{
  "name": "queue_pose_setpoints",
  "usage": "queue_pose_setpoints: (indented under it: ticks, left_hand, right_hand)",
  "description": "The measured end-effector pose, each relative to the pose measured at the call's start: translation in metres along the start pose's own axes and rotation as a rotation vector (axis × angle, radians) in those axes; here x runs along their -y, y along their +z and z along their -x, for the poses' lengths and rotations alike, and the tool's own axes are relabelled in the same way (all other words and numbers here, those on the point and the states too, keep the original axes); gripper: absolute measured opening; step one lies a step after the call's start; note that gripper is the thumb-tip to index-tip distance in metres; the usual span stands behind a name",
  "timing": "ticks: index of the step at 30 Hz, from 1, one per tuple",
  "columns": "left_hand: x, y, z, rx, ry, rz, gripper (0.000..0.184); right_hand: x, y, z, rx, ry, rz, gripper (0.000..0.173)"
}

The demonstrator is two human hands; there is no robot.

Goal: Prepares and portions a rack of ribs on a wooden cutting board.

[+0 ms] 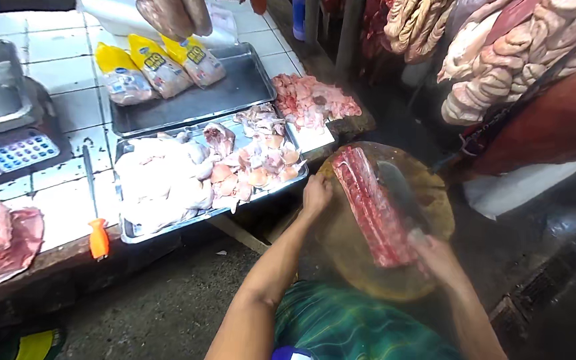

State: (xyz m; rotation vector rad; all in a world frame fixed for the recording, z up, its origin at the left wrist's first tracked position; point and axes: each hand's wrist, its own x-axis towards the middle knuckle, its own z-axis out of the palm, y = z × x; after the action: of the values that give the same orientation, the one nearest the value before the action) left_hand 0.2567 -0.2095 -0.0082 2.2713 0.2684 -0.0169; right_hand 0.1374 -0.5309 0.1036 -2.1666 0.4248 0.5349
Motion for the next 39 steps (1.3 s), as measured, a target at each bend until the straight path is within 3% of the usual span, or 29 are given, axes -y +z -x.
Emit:
queue_pose_setpoints:
  ticks: [5, 9, 13, 19, 23, 27, 34, 39]
  left_hand:
    - [-0.008, 0.012, -0.092, 0.099, 0.089, 0.021, 0.039]
    - [-0.001, 0.026, -0.119, 0.187, 0.16, 0.002, 0.037]
    - [-0.005, 0.03, -0.121, 0.222, 0.201, -0.012, 0.042]
    - [-0.002, 0.023, -0.121, 0.27, 0.21, -0.036, 0.042]
    - [0.004, 0.015, -0.123, 0.276, 0.247, 0.006, 0.038]
    - [0.012, 0.026, -0.123, 0.283, 0.265, -0.027, 0.048]
    - [0.015, 0.024, -0.126, 0.344, 0.279, -0.006, 0.039]
    - [0.007, -0.005, -0.128, 0.46, 0.193, 0.0, 0.034]
  right_hand:
    - [0.007, 0.031, 0.027, -0.064, 0.016, -0.114, 0.035]
    - [0.044, 0.055, 0.046, -0.204, 0.143, -0.006, 0.044]
    - [0.06, 0.072, 0.043, -0.195, 0.103, -0.049, 0.041]
    - [0.101, 0.064, 0.017, -0.172, 0.029, 0.297, 0.046]
    - [0.122, 0.07, 0.002, -0.185, 0.017, 0.254, 0.045]
    - [0.142, 0.071, -0.006, -0.184, -0.012, 0.241, 0.043]
    - [0.152, 0.073, -0.018, -0.159, -0.011, 0.291, 0.046]
    - [0.157, 0.077, -0.027, -0.115, 0.015, 0.281, 0.045]
